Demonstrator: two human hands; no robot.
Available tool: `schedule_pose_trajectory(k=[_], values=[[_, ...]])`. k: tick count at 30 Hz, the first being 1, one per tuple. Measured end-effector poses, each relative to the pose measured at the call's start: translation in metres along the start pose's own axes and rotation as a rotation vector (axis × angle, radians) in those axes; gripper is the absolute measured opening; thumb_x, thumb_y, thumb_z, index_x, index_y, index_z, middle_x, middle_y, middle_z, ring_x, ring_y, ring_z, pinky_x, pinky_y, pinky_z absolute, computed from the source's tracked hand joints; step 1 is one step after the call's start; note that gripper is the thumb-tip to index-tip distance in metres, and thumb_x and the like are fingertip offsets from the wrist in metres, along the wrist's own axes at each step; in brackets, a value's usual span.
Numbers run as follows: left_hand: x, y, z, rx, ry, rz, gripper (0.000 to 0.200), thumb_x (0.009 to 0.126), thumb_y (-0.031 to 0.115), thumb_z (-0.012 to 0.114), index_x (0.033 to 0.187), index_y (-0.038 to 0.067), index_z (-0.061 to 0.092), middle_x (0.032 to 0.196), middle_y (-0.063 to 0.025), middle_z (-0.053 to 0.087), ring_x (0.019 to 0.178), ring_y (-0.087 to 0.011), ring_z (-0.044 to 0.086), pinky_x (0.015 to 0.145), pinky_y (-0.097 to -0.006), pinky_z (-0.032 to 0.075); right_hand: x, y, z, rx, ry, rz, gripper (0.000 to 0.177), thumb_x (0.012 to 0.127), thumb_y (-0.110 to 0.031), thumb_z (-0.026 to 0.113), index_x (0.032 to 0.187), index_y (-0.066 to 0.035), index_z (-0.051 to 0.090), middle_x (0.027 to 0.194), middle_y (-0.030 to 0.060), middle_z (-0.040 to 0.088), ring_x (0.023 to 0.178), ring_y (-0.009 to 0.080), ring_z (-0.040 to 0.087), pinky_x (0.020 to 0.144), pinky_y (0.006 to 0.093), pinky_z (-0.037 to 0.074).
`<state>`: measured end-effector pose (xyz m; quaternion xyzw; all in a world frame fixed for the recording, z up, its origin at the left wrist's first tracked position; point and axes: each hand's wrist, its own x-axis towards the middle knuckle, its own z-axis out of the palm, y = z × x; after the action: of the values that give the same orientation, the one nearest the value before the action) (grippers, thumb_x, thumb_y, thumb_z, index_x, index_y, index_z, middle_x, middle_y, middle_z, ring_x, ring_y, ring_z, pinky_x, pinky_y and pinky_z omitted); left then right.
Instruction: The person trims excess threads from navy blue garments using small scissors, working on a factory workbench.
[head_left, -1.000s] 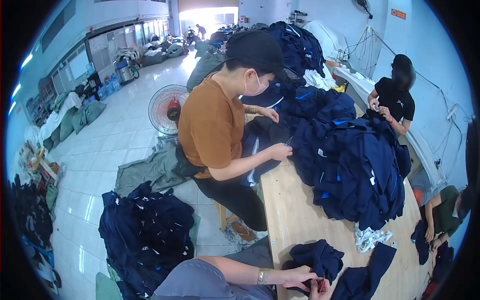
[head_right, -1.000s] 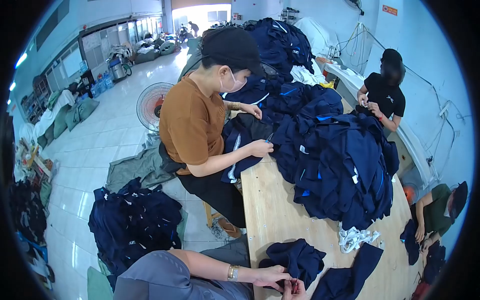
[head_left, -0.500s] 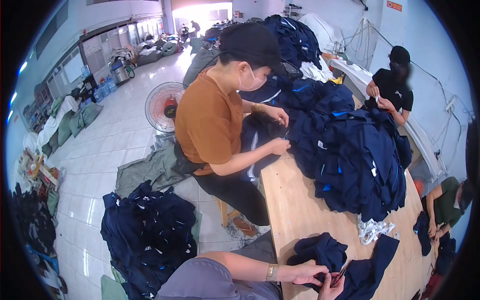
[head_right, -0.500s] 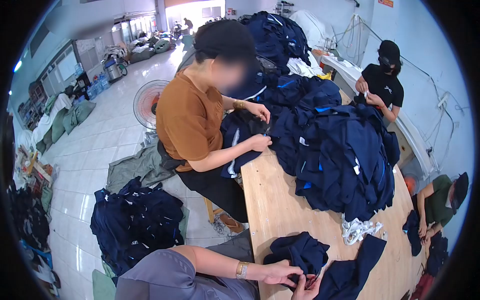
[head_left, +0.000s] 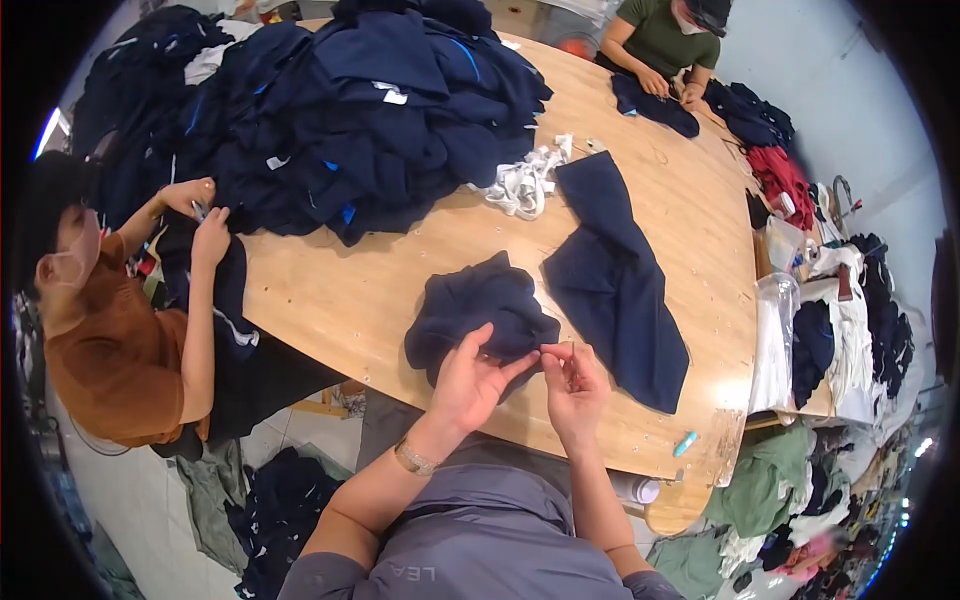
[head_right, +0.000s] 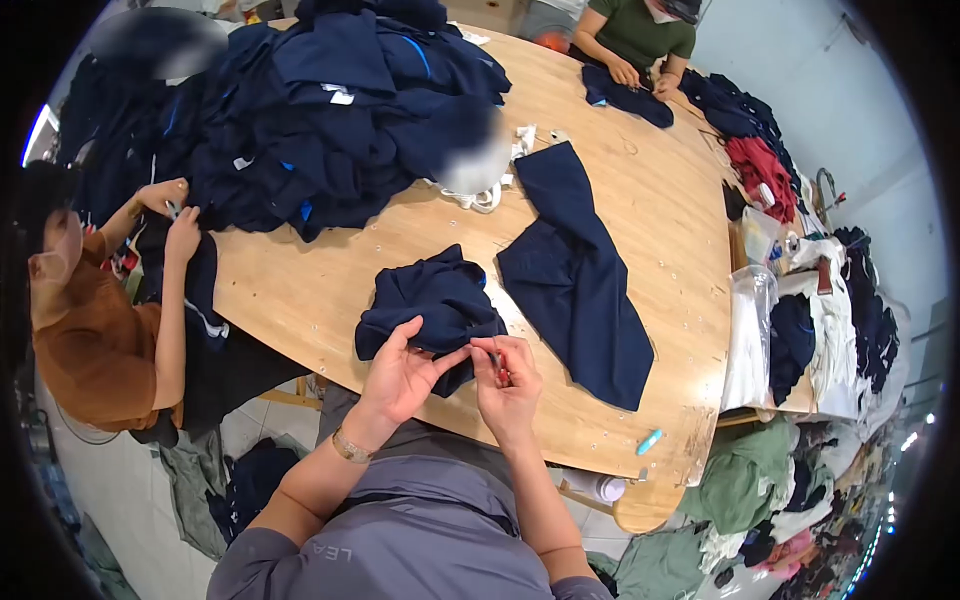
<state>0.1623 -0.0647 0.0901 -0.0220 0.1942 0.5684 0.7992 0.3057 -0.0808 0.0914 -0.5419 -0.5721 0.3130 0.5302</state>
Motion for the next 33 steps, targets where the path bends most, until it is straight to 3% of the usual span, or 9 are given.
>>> schedule_pose_trajectory(k=[5, 11, 18, 19, 22, 25, 28, 32, 33], values=[[-0.004, -0.006, 0.009, 0.082, 0.015, 0.023, 0.029, 0.096, 0.024, 0.047, 0.112, -0.001, 0.054, 0.104, -0.0118, 0.062, 0.098, -0.0204, 0.061, 0.086, -0.0382, 0.051, -0.004, 0.002, 0.002, -0.197, -0.078, -0.187, 0.034, 0.060, 0.005, 0.070, 0.093, -0.005, 0.069, 0.093, 0.0102, 0.061, 0.094, 0.0254, 0.055, 0.075, 0.0324, 0.044], [-0.009, -0.010, -0.005, 0.104, 0.053, 0.025, 0.016, 0.093, 0.017, 0.052, 0.087, 0.004, 0.060, 0.082, -0.0064, 0.066, 0.073, -0.0171, 0.065, 0.066, -0.0308, 0.053, 0.008, -0.016, 0.008, -0.377, -0.139, -0.404, 0.031, 0.061, 0.002, 0.069, 0.091, -0.008, 0.067, 0.089, 0.0076, 0.064, 0.097, 0.0272, 0.056, 0.080, 0.0367, 0.040], [-0.011, -0.013, 0.008, 0.136, 0.063, 0.096, 0.010, 0.091, 0.009, 0.053, 0.091, 0.003, 0.062, 0.093, -0.0081, 0.064, 0.090, -0.0186, 0.063, 0.081, -0.0351, 0.052, -0.003, -0.009, 0.006, 0.288, -0.108, 0.141, 0.012, 0.080, 0.000, 0.065, 0.091, -0.001, 0.060, 0.107, 0.0117, 0.060, 0.078, 0.0140, 0.057, 0.068, 0.0245, 0.044], [-0.012, -0.012, 0.014, 0.132, 0.079, 0.096, 0.010, 0.092, 0.009, 0.053, 0.092, 0.003, 0.062, 0.094, -0.0083, 0.064, 0.091, -0.0186, 0.062, 0.083, -0.0359, 0.052, -0.003, -0.007, 0.005, 0.304, -0.094, 0.116, 0.008, 0.086, 0.004, 0.058, 0.091, -0.002, 0.060, 0.111, 0.0086, 0.061, 0.078, 0.0083, 0.056, 0.068, 0.0210, 0.044], [-0.012, -0.014, 0.013, 0.137, 0.119, 0.094, 0.009, 0.092, 0.009, 0.054, 0.093, 0.004, 0.061, 0.095, -0.0086, 0.064, 0.090, -0.0183, 0.062, 0.081, -0.0354, 0.052, -0.008, -0.008, 0.004, 0.064, -0.094, 0.065, 0.011, 0.079, -0.001, 0.067, 0.089, -0.001, 0.062, 0.106, 0.0107, 0.061, 0.078, 0.0147, 0.058, 0.072, 0.0258, 0.044], [-0.012, -0.010, -0.009, 0.122, 0.039, -0.031, 0.009, 0.091, 0.010, 0.056, 0.093, 0.004, 0.061, 0.093, -0.0087, 0.064, 0.085, -0.0178, 0.063, 0.075, -0.0338, 0.053, -0.003, -0.011, 0.005, -0.325, -0.140, -0.347, 0.021, 0.068, 0.000, 0.069, 0.088, -0.002, 0.064, 0.099, 0.0094, 0.062, 0.089, 0.0236, 0.059, 0.082, 0.0355, 0.043], [-0.008, -0.014, -0.030, 0.100, -0.079, -0.047, 0.008, 0.091, 0.011, 0.056, 0.094, 0.004, 0.061, 0.092, -0.0089, 0.063, 0.080, -0.0172, 0.064, 0.069, -0.0322, 0.054, -0.001, -0.018, 0.010, -0.377, -0.156, -0.445, 0.028, 0.061, 0.001, 0.068, 0.089, -0.004, 0.064, 0.091, 0.0073, 0.063, 0.097, 0.0293, 0.057, 0.089, 0.0433, 0.039], [-0.010, -0.018, -0.011, 0.137, 0.084, 0.032, 0.013, 0.091, 0.011, 0.055, 0.099, 0.001, 0.059, 0.096, -0.0118, 0.063, 0.086, -0.0195, 0.064, 0.075, -0.0343, 0.055, -0.003, -0.009, 0.006, -0.242, -0.204, -0.324, 0.012, 0.076, 0.002, 0.064, 0.086, -0.003, 0.060, 0.098, 0.0135, 0.061, 0.102, 0.0321, 0.055, 0.096, 0.0461, 0.038], [-0.011, -0.018, -0.004, 0.128, 0.097, 0.057, 0.014, 0.092, 0.010, 0.054, 0.101, 0.000, 0.058, 0.099, -0.0129, 0.062, 0.089, -0.0208, 0.063, 0.078, -0.0364, 0.055, -0.005, -0.005, 0.003, -0.209, -0.186, -0.311, 0.009, 0.079, 0.002, 0.062, 0.086, -0.003, 0.058, 0.098, 0.0112, 0.062, 0.104, 0.0250, 0.057, 0.098, 0.0410, 0.038]])
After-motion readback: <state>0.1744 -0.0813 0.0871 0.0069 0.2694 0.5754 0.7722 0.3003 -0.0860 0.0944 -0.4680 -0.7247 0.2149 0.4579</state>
